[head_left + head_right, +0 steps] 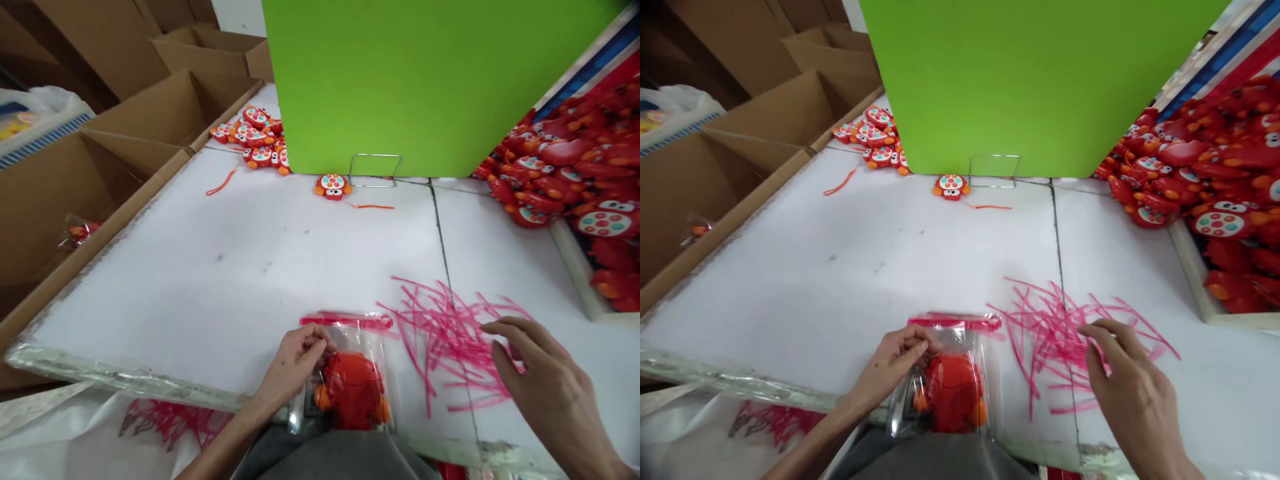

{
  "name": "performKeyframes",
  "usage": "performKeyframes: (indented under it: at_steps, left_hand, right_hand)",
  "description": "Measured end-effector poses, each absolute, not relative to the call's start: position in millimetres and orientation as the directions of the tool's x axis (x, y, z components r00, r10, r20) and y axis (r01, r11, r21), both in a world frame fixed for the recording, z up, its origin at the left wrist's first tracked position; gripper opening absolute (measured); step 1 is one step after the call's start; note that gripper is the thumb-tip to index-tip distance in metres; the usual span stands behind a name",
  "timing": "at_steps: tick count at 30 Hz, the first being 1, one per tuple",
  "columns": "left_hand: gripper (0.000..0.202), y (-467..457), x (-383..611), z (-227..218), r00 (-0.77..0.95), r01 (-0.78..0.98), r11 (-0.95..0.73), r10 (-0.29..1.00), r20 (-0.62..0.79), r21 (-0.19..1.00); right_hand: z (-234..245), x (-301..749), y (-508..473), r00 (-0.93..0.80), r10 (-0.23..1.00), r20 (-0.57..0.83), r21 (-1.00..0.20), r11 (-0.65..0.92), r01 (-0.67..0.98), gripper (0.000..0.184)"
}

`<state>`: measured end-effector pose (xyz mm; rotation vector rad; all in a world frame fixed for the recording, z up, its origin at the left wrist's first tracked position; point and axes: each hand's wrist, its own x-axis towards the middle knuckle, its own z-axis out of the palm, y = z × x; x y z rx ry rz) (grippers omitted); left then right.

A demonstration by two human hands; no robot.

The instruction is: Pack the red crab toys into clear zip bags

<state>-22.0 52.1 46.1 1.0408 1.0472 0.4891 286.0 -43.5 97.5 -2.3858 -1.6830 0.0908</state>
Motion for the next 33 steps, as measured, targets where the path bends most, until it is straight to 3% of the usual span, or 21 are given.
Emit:
performKeyframes:
  at_steps: [1,3,5,9,12,17,21,23,27,33]
  left_hand:
    - [0.012,52,-22,47,0.453,0.134,0.456,0.762,-0.463,0.88]
    - [0.012,51,-22,47,0.45,0.138,0.437,0.771,-0.45,0.889]
    - [0.012,49,-22,46,0.451,0.128,0.434,0.775,-0.443,0.891]
    - [0.012,46,-22,43,0.45,0.091,0.487,0.758,-0.473,0.868]
    - [0.012,46,-26,43,0.464,0.062,0.515,0.743,-0.482,0.855]
    - [0.01,47,-35,40,0.479,0.106,0.497,0.734,-0.482,0.861]
    - [0.015,45,-34,39,0.383,0.213,0.416,0.797,-0.467,0.884]
    - [0.017,43,-32,42,0.357,0.243,0.38,0.821,-0.447,0.892]
    - [0.02,41,-30,45,0.38,0.259,0.34,0.825,-0.418,0.904]
    - [0.02,37,-25,45,0.421,0.122,0.44,0.789,-0.447,0.89]
  right_hand:
    - [99,274,-37,0.291,0.956,0.032,-0.33,-0.265,0.906,0.024]
    - [95,252,-21,0.112,0.976,-0.187,-0.547,-0.198,0.813,0.019]
    - [84,232,-6,-0.059,0.927,-0.37,-0.683,-0.228,0.694,0.018]
    - [55,211,14,-0.131,0.891,-0.435,-0.841,-0.35,0.413,0.02]
    - [44,213,14,-0.164,0.889,-0.427,-0.885,-0.373,0.278,0.011]
    - [40,215,-1,-0.13,0.927,-0.352,-0.925,-0.324,0.197,0.008]
    - [36,210,-9,-0.097,0.933,-0.348,-0.93,-0.329,0.166,0.028]
    - [36,208,-11,-0.076,0.942,-0.326,-0.934,-0.309,0.178,0.033]
    - [36,208,-14,-0.064,0.959,-0.276,-0.932,-0.251,0.262,0.009]
    - [40,203,-22,-0.02,0.96,-0.28,-0.871,-0.245,0.426,0.019]
